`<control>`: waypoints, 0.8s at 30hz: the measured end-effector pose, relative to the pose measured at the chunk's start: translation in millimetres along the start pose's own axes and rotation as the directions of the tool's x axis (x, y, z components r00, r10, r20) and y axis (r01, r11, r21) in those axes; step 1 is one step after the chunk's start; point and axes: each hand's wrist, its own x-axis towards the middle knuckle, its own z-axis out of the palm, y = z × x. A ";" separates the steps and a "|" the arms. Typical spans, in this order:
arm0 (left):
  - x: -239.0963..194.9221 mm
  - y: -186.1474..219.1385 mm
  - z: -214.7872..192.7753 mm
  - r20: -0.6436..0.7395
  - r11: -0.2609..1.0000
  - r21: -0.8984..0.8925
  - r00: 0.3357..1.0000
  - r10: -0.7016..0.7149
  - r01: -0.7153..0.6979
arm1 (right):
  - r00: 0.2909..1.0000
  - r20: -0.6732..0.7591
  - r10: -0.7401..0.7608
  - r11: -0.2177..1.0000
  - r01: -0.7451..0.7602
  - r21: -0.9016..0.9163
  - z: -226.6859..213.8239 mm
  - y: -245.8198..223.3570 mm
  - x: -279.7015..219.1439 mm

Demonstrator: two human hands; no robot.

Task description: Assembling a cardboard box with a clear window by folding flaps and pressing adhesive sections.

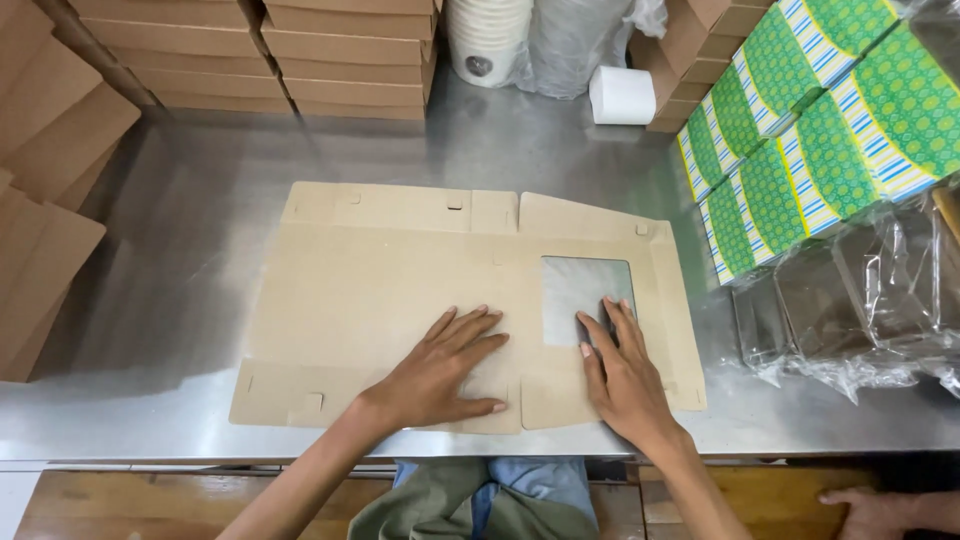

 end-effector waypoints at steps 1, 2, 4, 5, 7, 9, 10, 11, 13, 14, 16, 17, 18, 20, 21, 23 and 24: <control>-1.3 3.2 -2.3 -0.001 1.000 0.004 1.000 0.003 -0.003 | 1.000 -0.005 -0.001 1.000 0.001 0.000 1.1 1.1 -0.2; -2.5 6.9 -4.7 0.046 1.000 0.003 0.999 0.006 -0.006 | 1.000 -0.013 0.001 1.000 -0.001 0.009 1.8 2.1 -0.7; -6.2 13.8 -5.0 0.093 1.000 0.007 0.996 0.018 -0.018 | 1.000 -0.031 0.004 1.000 -0.004 0.016 3.7 4.2 -3.5; -7.1 15.6 -4.4 0.128 0.998 0.037 0.991 0.042 -0.047 | 1.000 -0.030 0.005 1.000 -0.004 0.012 4.0 5.7 -2.6; -9.0 19.4 -5.2 0.159 0.993 0.075 0.984 0.075 -0.088 | 0.999 -0.044 0.003 1.000 -0.003 0.003 5.2 10.3 -2.6; -11.5 22.4 -8.4 0.169 0.997 0.015 0.983 0.078 -0.081 | 0.999 -0.035 -0.010 1.000 0.010 0.008 7.8 16.7 -2.9; -9.1 16.4 -4.7 0.164 0.995 0.025 0.983 0.087 -0.092 | 0.999 -0.050 -0.014 1.000 0.014 0.003 5.4 17.4 -0.3; -9.0 11.4 0.2 0.127 0.995 0.043 0.989 0.079 -0.085 | 0.999 -0.033 -0.030 1.000 0.030 -0.002 4.4 17.3 -1.2; -7.2 7.6 2.7 0.088 0.995 0.061 0.994 0.072 -0.077 | 0.999 -0.016 -0.048 0.999 0.047 -0.010 3.8 17.5 -2.7; -5.8 9.2 0.0 0.133 0.996 0.059 0.989 0.058 -0.067 | 0.999 -0.010 -0.041 0.999 0.041 -0.004 3.9 17.5 -3.4; -1.0 10.8 -4.9 0.172 0.996 0.064 0.984 0.052 -0.064 | 0.999 -0.014 -0.038 0.999 0.038 -0.007 3.5 19.0 -1.4; -0.3 12.1 -5.5 0.195 0.994 0.050 0.977 0.088 -0.100 | 0.998 -0.011 -0.059 0.998 0.059 -0.024 4.5 19.9 -2.0; 0.6 13.2 -6.0 0.217 0.990 0.036 0.968 0.125 -0.136 | 0.997 -0.008 -0.080 0.996 0.080 -0.041 5.6 21.0 -2.6; 5.4 32.2 -32.0 0.171 0.991 -0.030 0.976 0.133 -0.130 | 0.987 -0.037 -0.154 0.986 0.151 -0.076 4.3 21.9 -1.2; 6.7 42.0 -44.5 0.130 0.987 -0.099 0.982 0.137 -0.125 | 0.973 -0.061 -0.222 0.971 0.215 -0.109 4.5 21.9 -2.2; 14.6 35.3 -51.7 0.102 0.992 -0.081 0.989 0.105 -0.097 | 0.971 -0.045 -0.235 0.965 0.228 -0.133 0.2 19.3 -2.2; 18.5 31.9 -55.4 0.073 0.996 -0.062 0.995 0.072 -0.067 | 0.968 -0.030 -0.249 0.958 0.241 -0.155 -2.0 18.0 -1.9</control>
